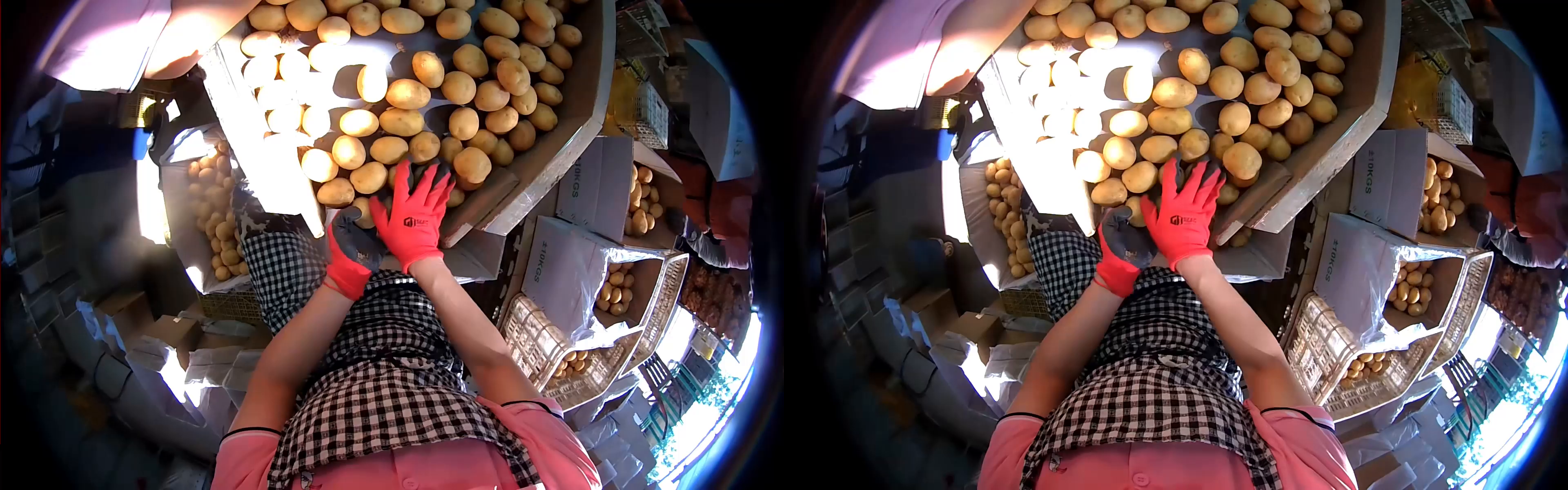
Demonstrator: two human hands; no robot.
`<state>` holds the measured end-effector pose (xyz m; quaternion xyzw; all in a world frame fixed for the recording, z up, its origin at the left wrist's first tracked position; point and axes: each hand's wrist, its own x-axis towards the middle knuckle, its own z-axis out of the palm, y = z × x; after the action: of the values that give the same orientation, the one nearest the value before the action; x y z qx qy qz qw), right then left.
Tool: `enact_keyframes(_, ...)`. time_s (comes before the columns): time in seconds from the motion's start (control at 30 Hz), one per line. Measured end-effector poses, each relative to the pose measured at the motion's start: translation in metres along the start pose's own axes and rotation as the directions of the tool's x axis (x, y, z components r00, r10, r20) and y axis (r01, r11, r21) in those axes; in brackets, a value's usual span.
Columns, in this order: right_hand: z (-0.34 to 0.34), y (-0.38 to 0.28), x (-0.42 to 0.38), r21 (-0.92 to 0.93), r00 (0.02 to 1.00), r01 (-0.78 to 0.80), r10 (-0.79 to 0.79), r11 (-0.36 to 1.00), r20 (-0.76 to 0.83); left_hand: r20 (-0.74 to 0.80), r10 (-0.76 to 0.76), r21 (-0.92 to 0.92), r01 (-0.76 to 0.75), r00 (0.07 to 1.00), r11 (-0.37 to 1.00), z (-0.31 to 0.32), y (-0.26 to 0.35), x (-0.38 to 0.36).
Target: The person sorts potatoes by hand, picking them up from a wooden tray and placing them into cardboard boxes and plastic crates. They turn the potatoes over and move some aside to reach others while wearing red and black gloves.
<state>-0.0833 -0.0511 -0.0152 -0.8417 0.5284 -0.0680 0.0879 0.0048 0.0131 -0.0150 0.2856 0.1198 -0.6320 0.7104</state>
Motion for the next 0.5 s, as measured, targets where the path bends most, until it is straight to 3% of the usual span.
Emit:
enact_keyframes(0.03, 0.011, -0.007, -0.019, 0.021, 1.0, 0.011, -0.011, 1.0, 0.023, -0.007, 0.004, 0.002, -0.004, 1.0, 1.0, -0.008, -0.002, -0.002)
enact_keyframes(0.1, -0.005, 0.001, -0.016, 0.108, 0.991, 0.074, -0.085, 0.991, 0.101, -0.162, 0.146, 0.126, -0.126, 0.976, 0.984, -0.03, -0.008, -0.003)
enact_keyframes(0.13, -0.004, 0.011, 0.0, 0.143, 0.999, -0.038, 0.038, 0.989, 0.007, -0.303, 0.288, 0.227, -0.225, 0.908, 0.948, -0.014, -0.007, -0.009)
enact_keyframes(0.17, -0.004, 0.015, 0.015, 0.185, 0.983, -0.151, 0.167, 0.971, -0.075, -0.322, 0.29, 0.219, -0.228, 0.901, 0.949, -0.015, -0.009, -0.01)
enact_keyframes(0.23, -0.002, 0.006, 0.049, 0.057, 0.983, -0.095, 0.102, 0.994, -0.154, -0.279, 0.191, 0.107, -0.167, 0.941, 0.98, -0.018, -0.005, 0.0)
enact_keyframes(0.27, 0.006, -0.001, 0.039, 0.045, 0.993, -0.016, 0.021, 0.999, -0.116, -0.237, 0.205, -0.005, -0.212, 0.95, 0.977, -0.036, -0.01, 0.008)
enact_keyframes(0.3, 0.011, -0.01, 0.027, 0.039, 0.994, 0.061, -0.057, 0.997, -0.088, -0.394, 0.25, 0.007, -0.269, 0.885, 0.963, -0.049, -0.019, 0.016)
enact_keyframes(0.37, 0.003, -0.014, 0.0, 0.092, 0.994, 0.023, -0.032, 0.995, 0.1, -0.178, 0.073, -0.028, -0.079, 0.981, 0.996, -0.045, -0.012, 0.005)
enact_keyframes(0.4, 0.004, -0.003, 0.009, 0.13, 1.0, -0.026, 0.024, 0.991, 0.016, -0.347, 0.207, 0.108, -0.181, 0.915, 0.978, -0.051, -0.02, 0.009)
enact_keyframes(0.5, -0.005, 0.016, 0.066, 0.096, 0.983, -0.061, 0.076, 0.994, -0.164, -0.461, 0.172, 0.222, -0.074, 0.871, 0.972, -0.028, -0.014, -0.001)
